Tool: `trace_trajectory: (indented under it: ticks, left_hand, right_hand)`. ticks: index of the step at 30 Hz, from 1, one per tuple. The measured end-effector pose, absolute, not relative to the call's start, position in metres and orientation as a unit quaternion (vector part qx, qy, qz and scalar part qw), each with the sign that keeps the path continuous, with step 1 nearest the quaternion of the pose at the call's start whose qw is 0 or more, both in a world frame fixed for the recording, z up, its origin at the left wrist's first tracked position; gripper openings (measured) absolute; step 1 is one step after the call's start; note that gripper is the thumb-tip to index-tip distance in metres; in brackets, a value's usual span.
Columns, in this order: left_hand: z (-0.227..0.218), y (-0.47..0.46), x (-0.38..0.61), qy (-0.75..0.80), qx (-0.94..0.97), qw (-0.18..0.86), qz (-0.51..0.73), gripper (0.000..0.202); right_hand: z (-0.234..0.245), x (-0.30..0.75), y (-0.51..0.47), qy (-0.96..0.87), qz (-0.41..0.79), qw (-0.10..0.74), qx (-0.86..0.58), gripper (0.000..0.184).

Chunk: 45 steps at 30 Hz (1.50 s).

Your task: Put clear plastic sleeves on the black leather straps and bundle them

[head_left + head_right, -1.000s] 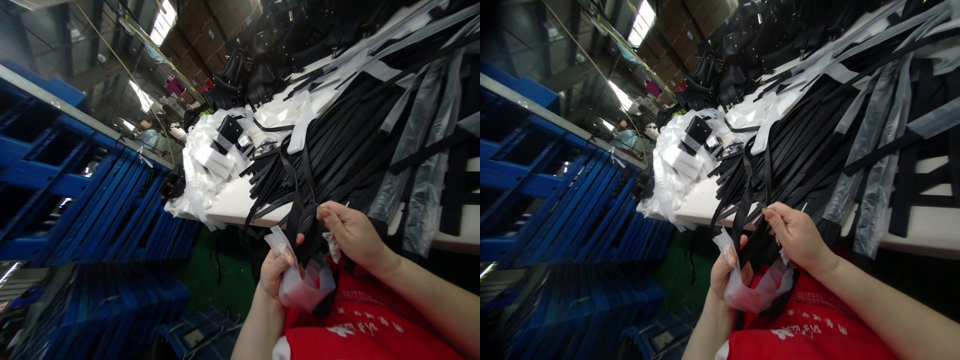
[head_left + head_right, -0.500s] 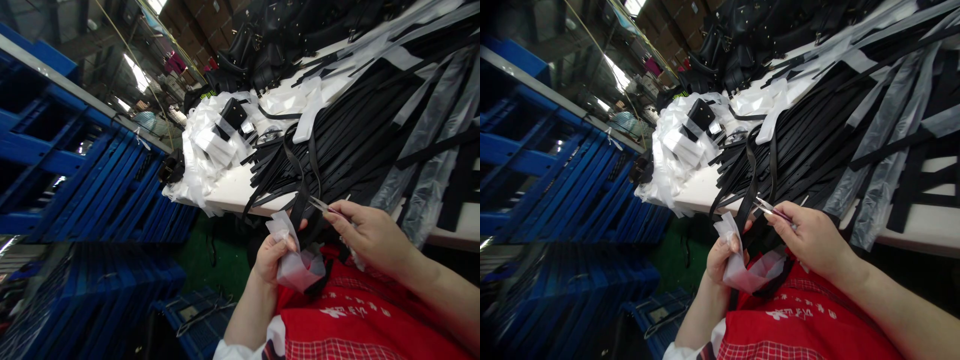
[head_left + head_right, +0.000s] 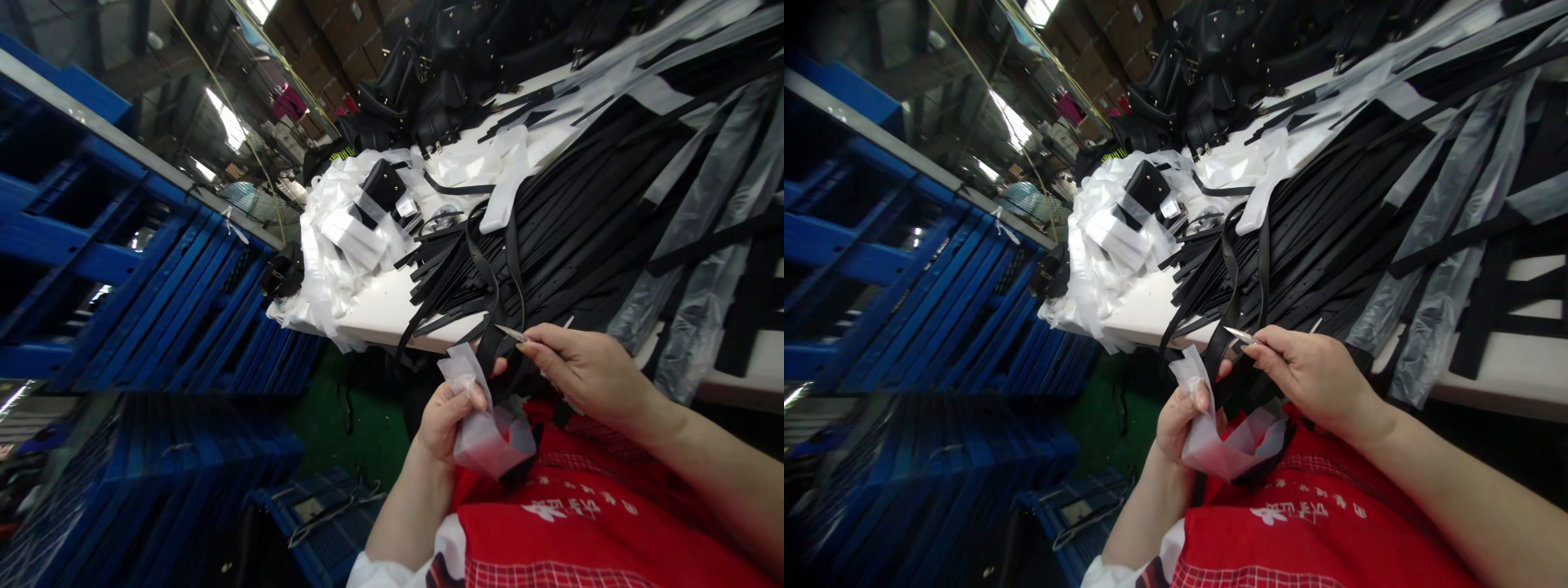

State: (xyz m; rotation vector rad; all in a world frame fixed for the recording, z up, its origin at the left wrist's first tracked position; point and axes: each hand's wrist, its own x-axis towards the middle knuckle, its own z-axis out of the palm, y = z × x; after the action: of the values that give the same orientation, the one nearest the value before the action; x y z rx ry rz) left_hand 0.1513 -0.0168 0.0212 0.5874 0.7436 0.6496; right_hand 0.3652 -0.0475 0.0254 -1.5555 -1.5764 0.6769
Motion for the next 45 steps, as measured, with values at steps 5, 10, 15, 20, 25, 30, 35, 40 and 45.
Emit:
trace_trajectory:
  ticks: [5,10,15,20,25,30,35,40,45]
  left_hand:
    - [0.026,-0.015,0.155,0.339,0.276,0.845,0.309,0.036]
    - [0.027,-0.013,0.155,0.34,0.276,0.846,0.306,0.038]
    - [0.024,-0.014,0.155,0.347,0.282,0.843,0.3,0.039]
    - [0.023,-0.014,0.154,0.356,0.288,0.839,0.294,0.041]
    - [0.021,-0.014,0.154,0.352,0.291,0.839,0.295,0.037]
    - [0.02,-0.015,0.154,0.348,0.293,0.839,0.3,0.034]
    - [0.021,-0.014,0.155,0.337,0.295,0.843,0.298,0.032]
    - [0.02,-0.015,0.154,0.353,0.295,0.839,0.292,0.034]
    - [0.019,-0.016,0.154,0.343,0.29,0.845,0.291,0.034]
  right_hand:
    - [0.03,0.373,-0.055,-0.604,0.228,0.419,-0.638,0.038]
    - [0.035,0.373,-0.062,-0.622,0.227,0.372,-0.65,0.039]
    - [0.035,0.371,-0.063,-0.623,0.241,0.361,-0.65,0.038]
    - [0.033,0.371,-0.065,-0.63,0.239,0.343,-0.654,0.039]
    - [0.033,0.371,-0.067,-0.628,0.23,0.329,-0.667,0.04]
    - [0.035,0.37,-0.068,-0.623,0.225,0.333,-0.671,0.04]
    - [0.036,0.369,-0.069,-0.617,0.233,0.332,-0.674,0.041]
    - [0.037,0.368,-0.07,-0.612,0.227,0.338,-0.678,0.041]
    - [0.036,0.369,-0.072,-0.613,0.233,0.334,-0.677,0.041]
